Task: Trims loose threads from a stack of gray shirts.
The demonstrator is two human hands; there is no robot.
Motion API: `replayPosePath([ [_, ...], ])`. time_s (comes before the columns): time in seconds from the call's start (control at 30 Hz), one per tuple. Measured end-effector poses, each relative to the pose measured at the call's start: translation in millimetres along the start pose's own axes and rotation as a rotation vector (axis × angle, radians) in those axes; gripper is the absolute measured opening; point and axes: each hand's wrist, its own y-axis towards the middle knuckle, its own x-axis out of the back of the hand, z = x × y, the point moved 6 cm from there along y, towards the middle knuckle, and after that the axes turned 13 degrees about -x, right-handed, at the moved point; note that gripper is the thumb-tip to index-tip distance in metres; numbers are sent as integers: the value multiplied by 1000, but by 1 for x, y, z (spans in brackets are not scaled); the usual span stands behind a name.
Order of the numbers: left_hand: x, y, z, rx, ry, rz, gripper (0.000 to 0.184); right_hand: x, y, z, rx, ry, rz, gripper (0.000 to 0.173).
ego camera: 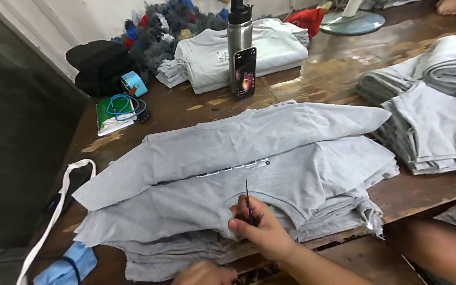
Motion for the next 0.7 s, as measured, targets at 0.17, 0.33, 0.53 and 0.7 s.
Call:
replayPosePath([
  [0.17, -3, 27, 16, 180, 465, -221, 68, 0, -1, -2, -18, 76, 6, 17],
  [0.33, -24, 36, 27, 104, 583, -376, 61, 4, -2, -6, -31, 106, -4, 18],
  [0.53, -19, 31, 30, -3, 575, -416, 58, 0, -3, -6, -40, 94, 34, 17],
  [0.7, -16, 28, 31, -73, 514, -467, 53, 0, -6, 0, 7, -30, 30, 14],
])
